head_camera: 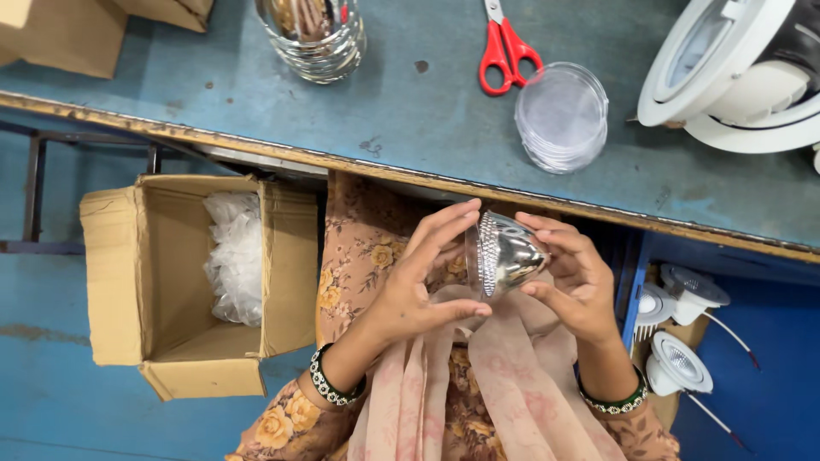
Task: The person sits on the floor and repeatedly assembles small cylindrical light fixtures by inserting a clear plastic diffuser into a metallic reflector housing. They handle each unit one at a time, rotate it to check the fit, and place the completed assembly on the table.
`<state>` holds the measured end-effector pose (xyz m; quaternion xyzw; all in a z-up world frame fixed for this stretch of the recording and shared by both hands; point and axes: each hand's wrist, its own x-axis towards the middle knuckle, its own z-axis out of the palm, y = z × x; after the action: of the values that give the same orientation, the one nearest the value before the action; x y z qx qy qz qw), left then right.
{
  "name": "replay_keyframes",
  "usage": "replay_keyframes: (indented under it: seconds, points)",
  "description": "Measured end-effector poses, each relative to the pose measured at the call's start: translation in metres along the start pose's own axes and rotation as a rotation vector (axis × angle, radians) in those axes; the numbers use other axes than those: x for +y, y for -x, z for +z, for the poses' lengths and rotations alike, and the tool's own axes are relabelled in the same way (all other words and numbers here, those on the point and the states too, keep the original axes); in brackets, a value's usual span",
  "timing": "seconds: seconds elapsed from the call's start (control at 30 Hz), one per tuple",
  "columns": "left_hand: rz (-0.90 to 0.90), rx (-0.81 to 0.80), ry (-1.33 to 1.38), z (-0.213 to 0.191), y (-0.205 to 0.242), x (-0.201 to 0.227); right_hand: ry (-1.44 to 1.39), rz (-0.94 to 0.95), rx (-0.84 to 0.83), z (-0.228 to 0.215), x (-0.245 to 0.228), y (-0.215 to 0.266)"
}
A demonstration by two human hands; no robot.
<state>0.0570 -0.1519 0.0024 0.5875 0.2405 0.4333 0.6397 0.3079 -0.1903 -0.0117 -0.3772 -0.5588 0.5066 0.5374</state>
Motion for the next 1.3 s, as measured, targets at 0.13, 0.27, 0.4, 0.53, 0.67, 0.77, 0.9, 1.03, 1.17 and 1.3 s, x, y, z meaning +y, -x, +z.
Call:
replay_keyframes:
  seconds: [0.13, 0.27, 0.4, 0.53, 0.67, 0.77, 0.9, 1.03, 1.17, 1.3]
  points:
    - [0.059, -0.036, -0.142, 0.001, 0.0, -0.004, 0.006, 0.017, -0.02, -0.003, 0.003, 0.004]
    - [0.092, -0.024, -0.229, -0.001, 0.001, -0.006, 0.029, -0.004, -0.029, -0.004, 0.005, 0.004]
    - [0.09, -0.025, -0.181, -0.003, 0.003, -0.006, 0.051, -0.009, -0.044, -0.002, 0.004, 0.004]
    - [0.093, -0.038, -0.159, -0.005, 0.004, -0.007, 0.072, -0.032, -0.06, -0.003, 0.004, 0.005]
    - [0.093, -0.036, -0.148, -0.005, 0.004, -0.006, 0.062, -0.029, -0.067, -0.004, 0.004, 0.007]
    - [0.059, -0.048, -0.121, -0.005, 0.005, -0.005, 0.068, -0.042, -0.064, -0.004, 0.004, 0.008]
    - [0.027, -0.064, -0.041, -0.004, 0.005, -0.006, 0.071, -0.03, -0.054, -0.003, 0.004, 0.009]
    - [-0.033, -0.059, -0.001, -0.003, 0.004, -0.008, 0.066, -0.039, -0.056, 0.0, 0.004, 0.007]
    - [-0.111, -0.051, 0.009, -0.005, 0.005, -0.005, 0.056, -0.025, -0.058, 0.007, 0.001, 0.004]
    - [-0.1, 0.008, -0.093, -0.005, 0.005, -0.001, 0.008, 0.024, -0.081, 0.018, -0.006, -0.001]
